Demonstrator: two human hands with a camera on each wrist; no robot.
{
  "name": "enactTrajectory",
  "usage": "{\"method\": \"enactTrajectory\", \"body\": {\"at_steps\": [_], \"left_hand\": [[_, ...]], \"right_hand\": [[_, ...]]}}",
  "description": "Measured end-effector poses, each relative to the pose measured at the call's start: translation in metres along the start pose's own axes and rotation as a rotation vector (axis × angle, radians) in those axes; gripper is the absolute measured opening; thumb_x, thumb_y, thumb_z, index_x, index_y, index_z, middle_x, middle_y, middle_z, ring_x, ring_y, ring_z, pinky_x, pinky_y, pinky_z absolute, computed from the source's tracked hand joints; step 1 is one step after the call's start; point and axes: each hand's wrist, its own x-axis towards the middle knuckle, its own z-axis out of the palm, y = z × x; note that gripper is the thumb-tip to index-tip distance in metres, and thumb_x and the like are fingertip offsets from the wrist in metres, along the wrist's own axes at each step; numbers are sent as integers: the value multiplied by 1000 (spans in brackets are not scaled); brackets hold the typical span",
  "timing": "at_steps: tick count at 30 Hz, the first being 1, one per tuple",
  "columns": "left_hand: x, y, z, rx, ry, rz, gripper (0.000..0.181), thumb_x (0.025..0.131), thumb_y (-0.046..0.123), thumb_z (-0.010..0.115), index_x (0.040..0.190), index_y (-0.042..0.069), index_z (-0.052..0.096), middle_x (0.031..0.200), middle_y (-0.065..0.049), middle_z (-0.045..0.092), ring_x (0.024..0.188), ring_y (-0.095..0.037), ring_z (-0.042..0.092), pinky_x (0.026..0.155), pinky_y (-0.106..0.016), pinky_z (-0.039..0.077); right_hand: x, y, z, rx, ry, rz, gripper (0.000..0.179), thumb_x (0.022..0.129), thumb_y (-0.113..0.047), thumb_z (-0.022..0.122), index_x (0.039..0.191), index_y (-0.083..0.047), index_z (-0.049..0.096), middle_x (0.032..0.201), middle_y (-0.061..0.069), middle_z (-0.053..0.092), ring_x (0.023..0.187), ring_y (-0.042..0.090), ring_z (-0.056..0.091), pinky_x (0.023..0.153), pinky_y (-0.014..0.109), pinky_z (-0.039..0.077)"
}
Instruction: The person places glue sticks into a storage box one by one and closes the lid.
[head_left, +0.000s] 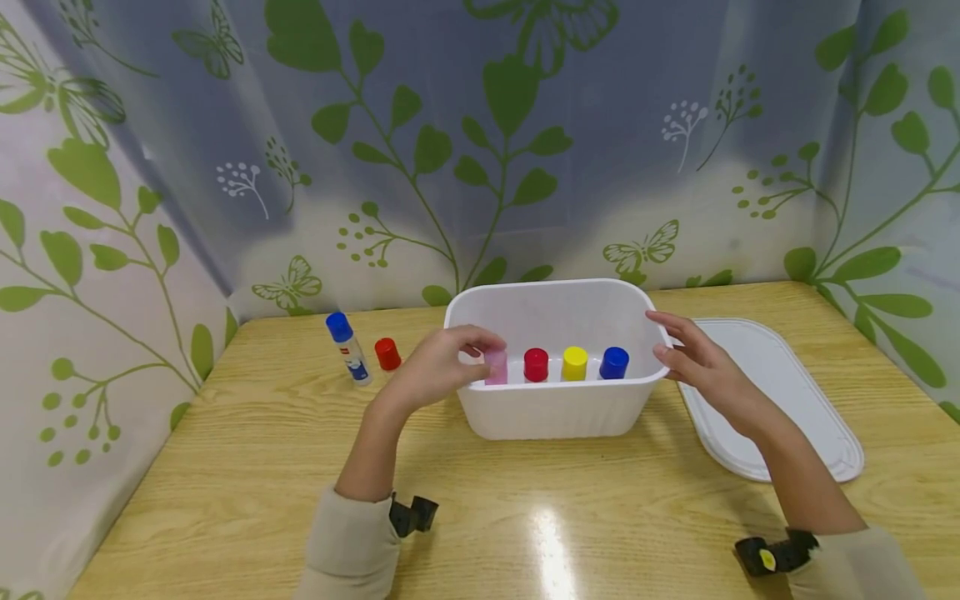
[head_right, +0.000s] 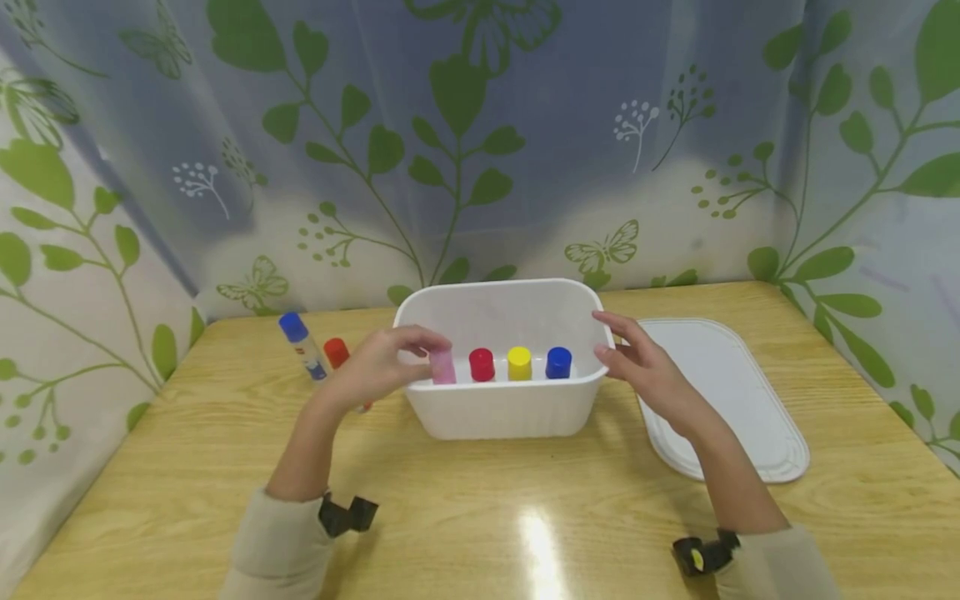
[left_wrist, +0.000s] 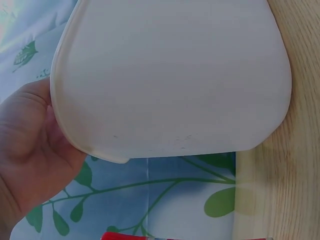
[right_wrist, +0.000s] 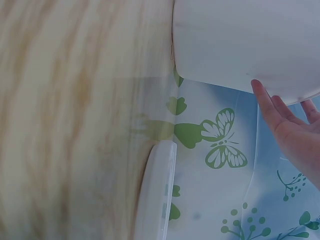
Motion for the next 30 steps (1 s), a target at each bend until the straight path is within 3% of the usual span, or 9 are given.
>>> {"method": "enactTrajectory", "body": {"at_steps": [11, 21, 25, 30], "left_hand": [[2, 6, -3, 27, -51, -31, 25, 86, 7, 64, 111, 5, 63, 106, -2, 61, 97, -20, 54, 86, -33, 46], [-2, 7, -4, -36, -45, -65, 26, 89, 13, 59, 114, 5, 61, 111, -2, 58, 105, -22, 50, 88, -37, 46], [-5, 5, -8, -82, -8, -55, 27, 90, 17, 60, 114, 6, 62, 113, -1, 58, 110, -23, 48, 90, -40, 43], [-14, -2, -19, -143, 112, 2, 26, 89, 20, 62, 113, 8, 62, 114, -2, 59, 112, -24, 49, 92, -42, 42]], "right_hand": [[0, -1, 0, 10, 0, 3, 53, 99, -22, 43, 146, -13, 20, 147, 20, 13, 124, 40, 30, 95, 61, 28], [0, 0, 0, 6, 0, 2, 54, 99, -22, 43, 146, -13, 20, 147, 21, 14, 124, 40, 30, 95, 60, 29], [1, 1, 0, -1, 1, 1, 54, 99, -22, 43, 146, -12, 20, 147, 20, 14, 125, 40, 30, 95, 59, 29], [0, 0, 0, -1, 2, 3, 54, 99, -23, 43, 146, -12, 20, 148, 20, 13, 125, 40, 29, 95, 60, 29]]}}
